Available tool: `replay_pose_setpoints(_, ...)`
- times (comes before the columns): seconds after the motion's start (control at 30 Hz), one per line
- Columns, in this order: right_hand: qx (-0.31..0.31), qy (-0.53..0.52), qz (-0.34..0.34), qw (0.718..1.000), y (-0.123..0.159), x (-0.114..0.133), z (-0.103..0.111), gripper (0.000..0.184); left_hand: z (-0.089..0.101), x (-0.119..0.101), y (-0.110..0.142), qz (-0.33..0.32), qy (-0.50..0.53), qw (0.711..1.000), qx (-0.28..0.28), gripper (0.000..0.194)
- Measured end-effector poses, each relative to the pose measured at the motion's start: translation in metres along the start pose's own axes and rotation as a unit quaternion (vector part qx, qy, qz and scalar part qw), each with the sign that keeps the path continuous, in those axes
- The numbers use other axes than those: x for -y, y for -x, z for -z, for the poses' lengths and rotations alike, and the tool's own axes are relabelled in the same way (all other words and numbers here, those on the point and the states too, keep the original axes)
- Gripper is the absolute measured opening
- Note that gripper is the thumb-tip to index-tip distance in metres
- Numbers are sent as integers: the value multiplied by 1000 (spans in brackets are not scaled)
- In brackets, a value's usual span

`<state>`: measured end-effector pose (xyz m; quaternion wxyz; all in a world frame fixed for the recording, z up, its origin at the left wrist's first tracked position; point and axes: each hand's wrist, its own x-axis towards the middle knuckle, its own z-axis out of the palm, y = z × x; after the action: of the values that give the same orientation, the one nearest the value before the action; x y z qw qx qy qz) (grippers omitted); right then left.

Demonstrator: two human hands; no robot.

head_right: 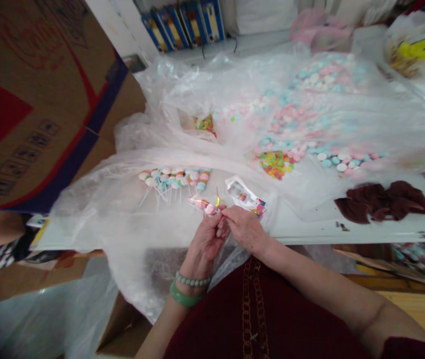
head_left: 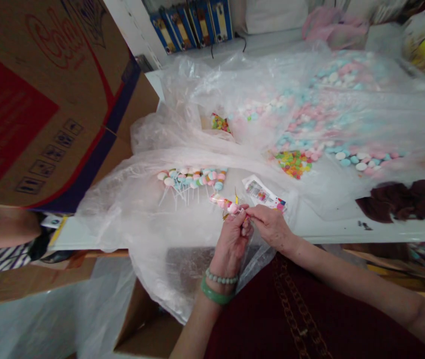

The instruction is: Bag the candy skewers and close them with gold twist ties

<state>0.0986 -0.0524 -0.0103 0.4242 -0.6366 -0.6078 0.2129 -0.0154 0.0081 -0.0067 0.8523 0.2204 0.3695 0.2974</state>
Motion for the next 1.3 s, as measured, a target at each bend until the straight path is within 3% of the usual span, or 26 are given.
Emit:
replay_pose_setpoints(0.1,-23,83,77,993,5,0,0,27,1,0,2,26,48,998,-22,30)
replay_pose_setpoints(0.2,-16,126,137,982,11,7,0,28,3,-1,2,16,83,996,-38,19)
replay_pose_setpoints(0.37,-17,268,144,952,12,31,-3,23,-3,-2,2,29,118,992,-43,21)
replay_pose_setpoints(0.47,-23,311,149,938,5,36,-6,21,-12,3,3,-5,154,988,-29,22)
replay_pose_setpoints(0.53,-19,236,106,966,-3,33,-8,21,-15,6,6,-17,159,987,-10,21)
replay_pose_setpoints(0.6,5,51,-3,999,-10,28,-8,17,-13,5,11,-20,134,991,12,18)
replay_pose_setpoints(0.63,36,-71,-76,994,-12,26,-8,13,-11,3,14,-25,109,994,22,19)
replay_pose_setpoints(0.67,74,-181,-144,970,-13,24,-7,13,-8,0,19,-33,75,996,34,23)
replay_pose_setpoints(0.73,153,-340,-245,895,-11,22,-6,21,-1,-7,28,-53,-11,997,58,31)
replay_pose_setpoints(0.8,196,-407,-303,839,-5,21,-4,30,7,-15,37,-52,-99,990,81,31)
replay_pose_setpoints(0.87,167,-404,-325,839,0,21,-1,30,13,-19,41,-54,-157,982,88,23)
replay_pose_setpoints(0.97,33,-291,-262,920,-1,26,3,19,18,-18,42,-97,-203,972,65,22)
replay_pose_setpoints(1.0,7,-272,-236,933,-4,29,4,18,18,-16,42,-101,-214,969,67,26)
replay_pose_setpoints(1.07,30,-311,-224,923,-13,36,3,24,17,-13,40,-58,-220,969,101,34)
replay_pose_setpoints(1.13,66,-384,-245,888,-22,42,-2,24,16,-10,39,1,-206,972,116,38)
replay_pose_setpoints(1.2,28,-420,-264,868,-31,46,-10,20,16,-8,37,-1,-206,977,54,37)
replay_pose_setpoints(1.27,-25,-424,-267,865,-39,44,-18,22,18,-10,34,-70,-239,967,-59,34)
replay_pose_setpoints(1.3,-21,-422,-264,867,-42,42,-21,22,21,-11,33,-113,-260,953,-112,32)
